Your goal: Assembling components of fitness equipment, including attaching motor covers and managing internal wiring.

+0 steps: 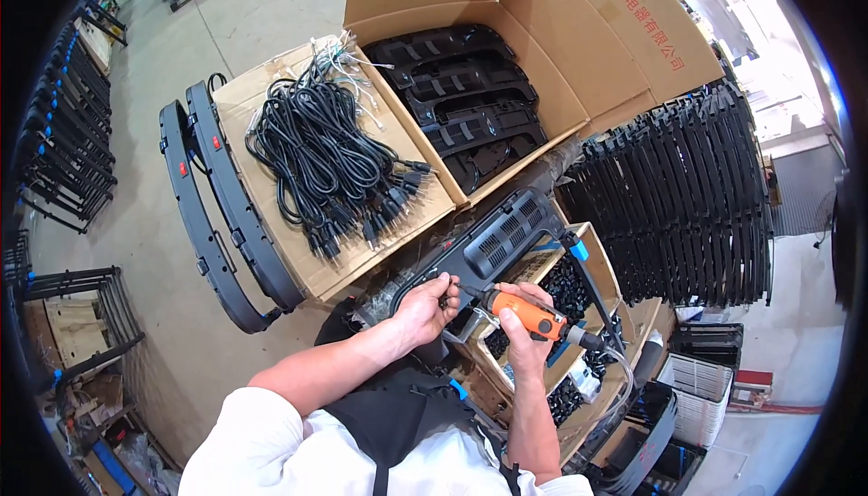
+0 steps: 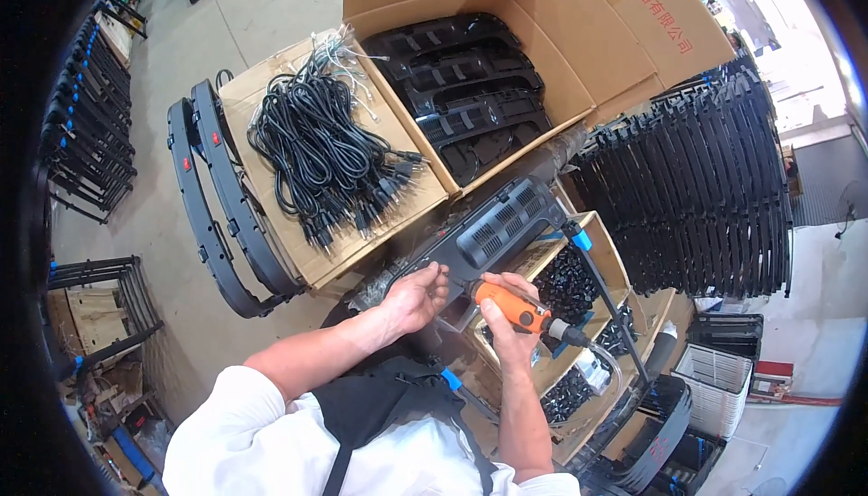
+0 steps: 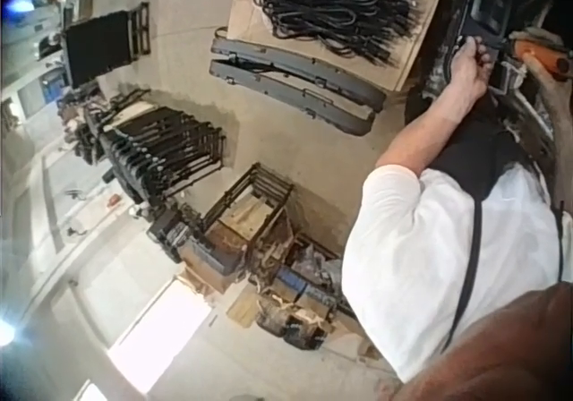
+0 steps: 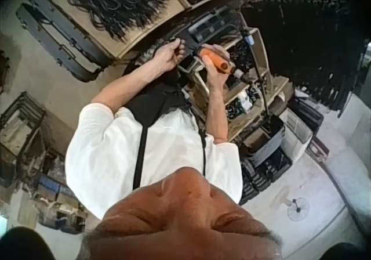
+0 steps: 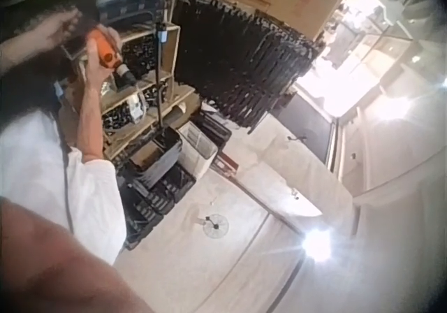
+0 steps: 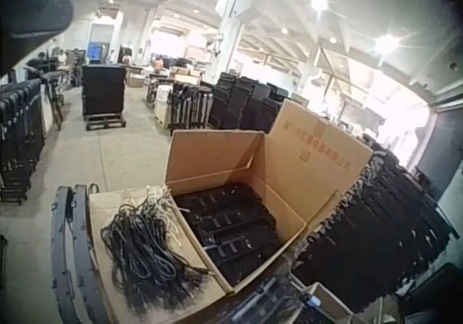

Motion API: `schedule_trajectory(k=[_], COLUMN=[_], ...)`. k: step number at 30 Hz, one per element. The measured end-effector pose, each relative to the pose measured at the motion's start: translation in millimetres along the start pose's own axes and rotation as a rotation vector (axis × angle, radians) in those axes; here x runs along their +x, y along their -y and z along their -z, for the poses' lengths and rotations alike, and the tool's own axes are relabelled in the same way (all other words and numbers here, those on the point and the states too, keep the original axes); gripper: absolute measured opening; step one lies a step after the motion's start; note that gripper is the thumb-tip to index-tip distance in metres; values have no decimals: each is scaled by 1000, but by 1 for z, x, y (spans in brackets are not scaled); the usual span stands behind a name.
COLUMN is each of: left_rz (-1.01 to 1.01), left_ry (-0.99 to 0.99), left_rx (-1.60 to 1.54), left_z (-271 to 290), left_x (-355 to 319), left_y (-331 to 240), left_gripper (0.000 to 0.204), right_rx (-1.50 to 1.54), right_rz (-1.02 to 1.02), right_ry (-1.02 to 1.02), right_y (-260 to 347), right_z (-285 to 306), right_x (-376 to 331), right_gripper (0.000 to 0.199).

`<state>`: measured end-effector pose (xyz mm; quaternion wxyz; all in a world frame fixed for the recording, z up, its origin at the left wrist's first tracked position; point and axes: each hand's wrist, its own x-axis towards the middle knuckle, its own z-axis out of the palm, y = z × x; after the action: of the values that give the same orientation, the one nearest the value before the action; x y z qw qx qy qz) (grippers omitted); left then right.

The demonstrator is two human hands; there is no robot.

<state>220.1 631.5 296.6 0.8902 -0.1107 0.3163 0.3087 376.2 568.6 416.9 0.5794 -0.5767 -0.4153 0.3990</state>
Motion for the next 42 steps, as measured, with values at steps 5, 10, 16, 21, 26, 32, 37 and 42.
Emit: schedule_trajectory(k=[5, 10, 16, 21, 26, 32, 37, 42], left_rz=[41, 43, 8, 25, -36, -70, -54, -93], left_ry=[53, 83, 50, -10, 100, 142, 99, 71], left_rx=[-19, -21, 44, 244, 494, 606, 721, 497], left_z=[5, 5, 10, -3, 18, 18, 23, 25], left_x=[1, -9, -10, -37, -39, -46, -47, -47], left_y=[1, 3, 11, 8, 8, 4, -3, 0], left_gripper=[22, 26, 35, 37, 33, 31, 28, 32], right_rx=[-7, -20, -66, -137, -119, -153, -177, -211], right_rz=[-16, -28, -21, -16, -20, 20, 19, 8], right_ry=[12, 30, 29, 2, 2, 42, 91, 115], right_y=[-1, 0, -9, -16, -20, -21, -18, -16], right_z=[-2, -7, -22, -32, -39, -38, -42, -44], right_x=[-3, -5, -3, 7, 13, 18, 22, 22], right_gripper=[52, 52, 50, 50, 50, 49, 48, 48])
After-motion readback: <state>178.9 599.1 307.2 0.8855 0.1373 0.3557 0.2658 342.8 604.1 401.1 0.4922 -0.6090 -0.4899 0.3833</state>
